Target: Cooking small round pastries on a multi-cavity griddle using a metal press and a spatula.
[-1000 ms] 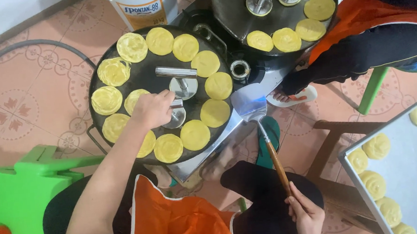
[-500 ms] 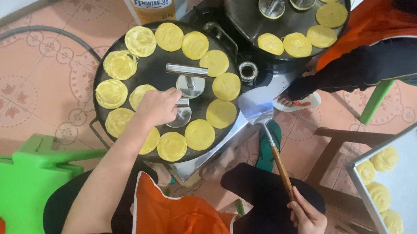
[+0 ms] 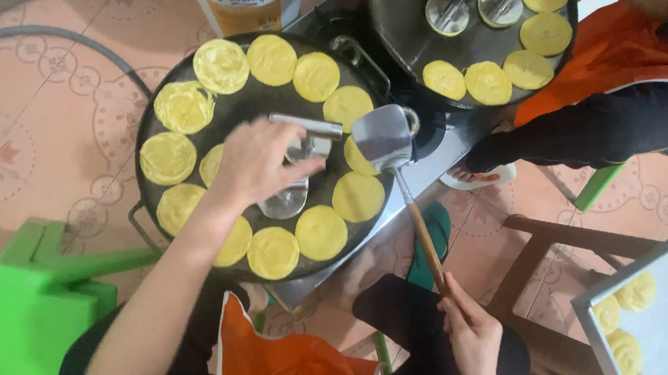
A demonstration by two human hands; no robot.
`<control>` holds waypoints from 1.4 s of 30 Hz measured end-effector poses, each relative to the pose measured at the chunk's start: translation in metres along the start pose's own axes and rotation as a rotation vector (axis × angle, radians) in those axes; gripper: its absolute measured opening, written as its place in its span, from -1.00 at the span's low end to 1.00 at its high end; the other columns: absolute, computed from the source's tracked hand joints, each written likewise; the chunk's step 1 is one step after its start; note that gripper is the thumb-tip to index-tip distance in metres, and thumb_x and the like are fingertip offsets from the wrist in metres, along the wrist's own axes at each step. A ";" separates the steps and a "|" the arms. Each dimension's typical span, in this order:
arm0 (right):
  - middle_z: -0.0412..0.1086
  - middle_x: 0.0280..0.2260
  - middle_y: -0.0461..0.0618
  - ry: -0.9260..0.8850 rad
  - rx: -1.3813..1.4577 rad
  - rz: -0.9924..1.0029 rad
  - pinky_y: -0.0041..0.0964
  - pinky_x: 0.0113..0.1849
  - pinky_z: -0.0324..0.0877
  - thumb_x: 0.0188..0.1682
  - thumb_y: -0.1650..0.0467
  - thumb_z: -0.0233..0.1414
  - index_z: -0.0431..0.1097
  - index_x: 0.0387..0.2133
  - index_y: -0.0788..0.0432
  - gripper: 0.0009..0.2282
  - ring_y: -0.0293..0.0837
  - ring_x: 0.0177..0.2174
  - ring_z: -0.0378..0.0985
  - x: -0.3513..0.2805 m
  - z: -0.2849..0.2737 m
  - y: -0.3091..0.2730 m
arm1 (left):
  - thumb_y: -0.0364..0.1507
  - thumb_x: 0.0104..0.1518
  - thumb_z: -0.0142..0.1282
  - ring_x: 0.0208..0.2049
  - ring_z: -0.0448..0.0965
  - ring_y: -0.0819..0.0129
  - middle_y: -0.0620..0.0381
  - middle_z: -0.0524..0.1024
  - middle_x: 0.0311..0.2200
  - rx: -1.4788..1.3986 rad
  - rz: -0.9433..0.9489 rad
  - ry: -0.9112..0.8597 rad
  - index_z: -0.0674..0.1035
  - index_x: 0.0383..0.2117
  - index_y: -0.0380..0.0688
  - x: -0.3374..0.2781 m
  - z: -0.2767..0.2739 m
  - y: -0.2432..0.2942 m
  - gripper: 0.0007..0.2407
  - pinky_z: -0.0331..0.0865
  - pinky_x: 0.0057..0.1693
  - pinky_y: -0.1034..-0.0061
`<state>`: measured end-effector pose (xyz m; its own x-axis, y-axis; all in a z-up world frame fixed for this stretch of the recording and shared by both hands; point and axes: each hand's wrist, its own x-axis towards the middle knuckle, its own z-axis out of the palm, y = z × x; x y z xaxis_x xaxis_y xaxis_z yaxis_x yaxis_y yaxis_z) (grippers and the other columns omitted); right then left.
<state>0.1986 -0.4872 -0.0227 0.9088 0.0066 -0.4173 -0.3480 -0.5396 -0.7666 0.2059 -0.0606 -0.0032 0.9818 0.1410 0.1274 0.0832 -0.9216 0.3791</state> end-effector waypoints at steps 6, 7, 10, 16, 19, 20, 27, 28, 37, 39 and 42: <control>0.50 -0.49 0.19 -0.044 -0.578 -0.243 -0.35 -0.33 0.34 -0.02 0.41 0.07 0.52 0.06 -0.22 -0.63 -0.42 -0.45 0.37 0.043 0.047 -0.009 | -0.56 0.15 0.10 -0.61 0.40 0.53 0.15 0.57 -0.25 0.112 -0.042 -0.488 0.59 -0.28 -0.12 0.071 0.029 -0.021 -0.92 0.40 -0.45 0.66; 0.50 -0.49 0.19 -0.033 -0.575 -0.258 -0.35 -0.33 0.34 -0.02 0.41 0.07 0.52 0.06 -0.22 -0.63 -0.42 -0.45 0.37 0.050 0.055 -0.023 | -0.56 0.15 0.10 -0.61 0.40 0.53 0.15 0.57 -0.25 0.116 -0.039 -0.471 0.59 -0.28 -0.12 0.077 0.019 -0.022 -0.92 0.40 -0.45 0.66; 0.56 -0.44 0.22 -0.138 -0.680 -0.182 -0.23 -0.39 0.34 0.07 0.38 -0.04 0.47 0.12 -0.17 -0.64 0.11 -0.52 0.51 0.051 0.072 -0.046 | -0.52 0.13 0.22 -0.56 0.52 0.11 0.06 0.42 -0.12 -0.018 -0.057 -0.472 0.54 -0.16 -0.17 0.068 0.008 -0.027 -0.82 0.40 -0.35 0.28; 0.58 -0.36 -0.06 -0.173 -0.481 -0.075 -0.33 -0.37 0.19 0.01 0.50 -0.18 0.48 0.13 -0.20 -0.52 -0.15 -0.46 0.28 0.053 0.110 -0.092 | -0.64 -0.02 0.23 -0.64 0.37 0.14 0.12 0.40 -0.29 0.120 0.080 -0.284 0.60 -0.23 -0.06 0.052 -0.002 -0.065 -0.76 0.26 -0.47 0.30; 0.26 -0.42 -0.32 -0.223 -0.399 -0.123 -0.36 -0.40 0.15 -0.07 0.52 -0.17 0.48 0.14 -0.10 -0.49 -0.24 -0.46 0.10 0.061 0.125 -0.092 | -0.62 -0.03 0.26 -0.50 0.49 0.15 0.16 0.44 -0.32 0.182 0.105 -0.215 0.63 -0.24 0.00 0.042 0.008 -0.088 -0.76 0.30 -0.27 0.29; 0.45 -0.28 -0.19 -0.218 -0.404 -0.155 -0.35 -0.40 0.20 -0.03 0.50 -0.13 0.48 0.11 -0.04 -0.56 -0.27 -0.45 0.23 0.062 0.127 -0.091 | -0.66 -0.04 0.26 -0.44 0.51 0.19 0.18 0.46 -0.27 0.184 0.076 -0.212 0.63 -0.22 0.04 0.037 0.010 -0.091 -0.70 0.30 -0.21 0.31; 0.56 -0.02 -0.02 -0.215 -0.407 -0.235 -0.42 -0.30 0.43 0.01 0.51 -0.04 0.52 0.04 0.04 -0.65 -0.27 -0.31 0.56 0.071 0.135 -0.082 | -0.68 -0.02 0.23 -0.23 0.58 0.16 0.14 0.53 -0.05 0.163 0.019 -0.168 0.65 -0.20 0.00 0.012 0.012 -0.103 -0.71 0.33 0.00 0.25; 0.56 -0.02 -0.02 -0.217 -0.413 -0.237 -0.42 -0.30 0.43 0.01 0.51 -0.04 0.52 0.04 0.04 -0.65 -0.27 -0.31 0.56 0.067 0.136 -0.088 | -0.68 -0.02 0.23 -0.23 0.58 0.16 0.14 0.53 -0.05 0.159 0.014 -0.166 0.65 -0.20 0.00 0.011 0.014 -0.104 -0.71 0.33 0.00 0.25; 0.59 -0.08 0.08 -0.272 -0.463 -0.308 -0.41 -0.36 0.47 0.06 0.52 -0.05 0.49 0.07 0.08 -0.67 -0.09 -0.41 0.56 0.062 0.138 -0.106 | -0.70 -0.11 0.25 -0.29 0.57 0.20 0.16 0.52 -0.01 0.226 0.089 -0.055 0.64 -0.22 0.03 0.001 0.023 -0.115 -0.67 0.32 -0.04 0.30; 0.57 -0.38 0.16 -0.244 -0.713 -0.280 -0.14 -0.37 0.32 0.10 0.49 -0.11 0.47 0.12 0.01 -0.64 -0.02 -0.52 0.51 0.051 0.138 -0.123 | -0.76 -0.08 0.21 -0.34 0.55 0.20 0.15 0.51 -0.15 0.237 0.076 -0.025 0.62 -0.25 -0.01 -0.003 0.023 -0.118 -0.67 0.33 -0.12 0.31; 0.41 -0.58 0.17 -0.311 -0.861 -0.300 -0.07 -0.38 0.23 0.00 0.50 -0.24 0.42 0.18 -0.23 -0.48 0.13 -0.55 0.39 0.053 0.142 -0.123 | -0.70 -0.02 0.20 -0.11 0.60 0.24 0.08 0.55 0.03 0.131 0.000 -0.034 0.64 -0.21 -0.02 -0.010 0.002 -0.113 -0.71 0.39 0.02 0.29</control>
<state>0.2566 -0.3009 -0.0204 0.7876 0.4008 -0.4681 0.2895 -0.9112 -0.2932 0.1872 0.0413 -0.0493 0.9869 0.1303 0.0950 0.1023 -0.9613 0.2558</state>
